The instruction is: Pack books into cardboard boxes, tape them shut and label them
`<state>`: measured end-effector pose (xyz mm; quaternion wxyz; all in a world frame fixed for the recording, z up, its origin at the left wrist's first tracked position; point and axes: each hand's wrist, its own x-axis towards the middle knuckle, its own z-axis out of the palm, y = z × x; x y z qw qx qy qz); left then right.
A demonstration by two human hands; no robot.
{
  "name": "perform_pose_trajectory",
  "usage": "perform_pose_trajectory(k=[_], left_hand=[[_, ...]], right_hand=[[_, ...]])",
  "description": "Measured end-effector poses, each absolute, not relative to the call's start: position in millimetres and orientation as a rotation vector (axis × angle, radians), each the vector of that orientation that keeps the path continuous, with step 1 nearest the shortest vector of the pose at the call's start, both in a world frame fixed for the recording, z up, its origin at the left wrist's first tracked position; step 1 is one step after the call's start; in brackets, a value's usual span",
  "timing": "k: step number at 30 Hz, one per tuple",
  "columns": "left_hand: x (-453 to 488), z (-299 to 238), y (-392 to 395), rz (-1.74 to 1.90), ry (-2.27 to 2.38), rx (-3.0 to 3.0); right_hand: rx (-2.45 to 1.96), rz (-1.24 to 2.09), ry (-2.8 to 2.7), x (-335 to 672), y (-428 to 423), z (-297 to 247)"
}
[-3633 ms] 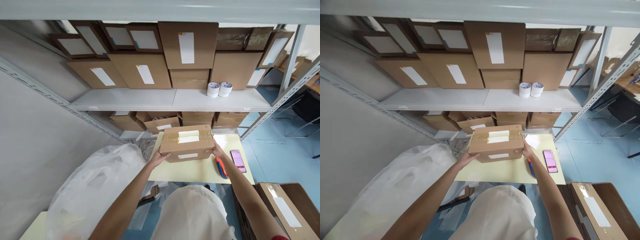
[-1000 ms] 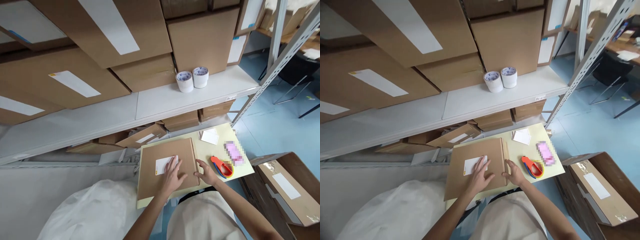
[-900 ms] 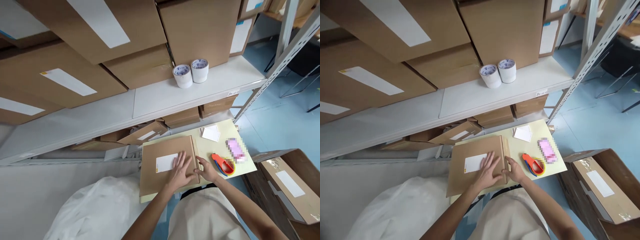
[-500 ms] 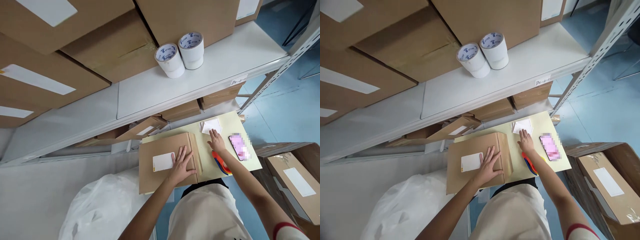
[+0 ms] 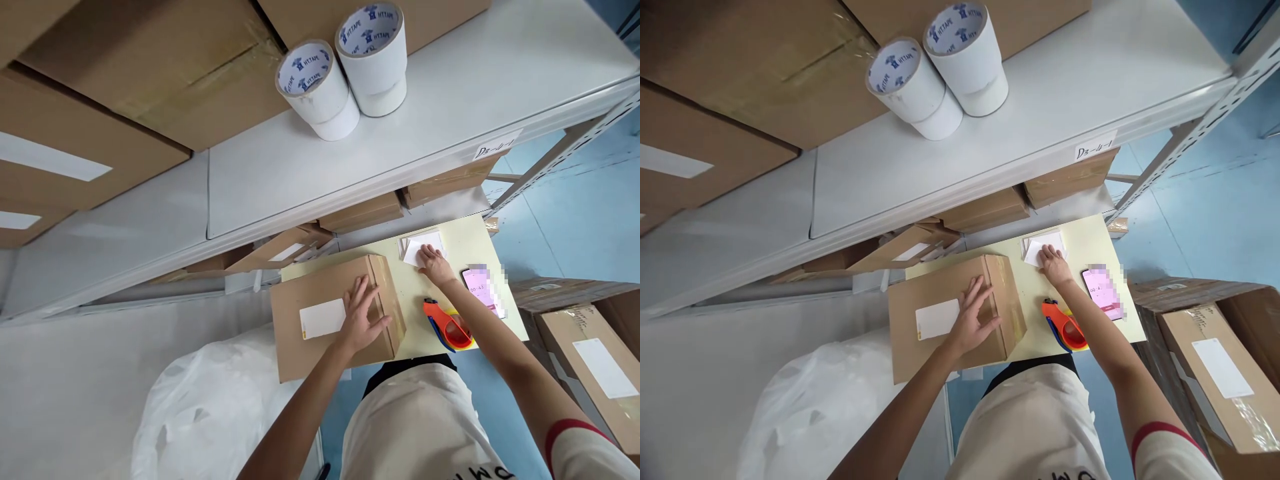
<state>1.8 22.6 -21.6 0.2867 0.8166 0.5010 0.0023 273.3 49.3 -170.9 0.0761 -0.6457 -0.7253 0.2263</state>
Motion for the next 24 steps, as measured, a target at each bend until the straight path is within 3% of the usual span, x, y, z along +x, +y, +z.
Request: perform_pose_trajectory(k=[8,18,24], left_hand=[[37,-11,59,0.168,1.261,2.074],[91,-16,96,0.229,1.285,2.055],[126,-28,114,0.114,1.332,2.000]], right_hand=[[-1.769,0.783,-2.134,284,49,-169],[-2.143,0.653,-1.890,281,40,-150],[-2.091,0.518,-1.888,285,43,-136]])
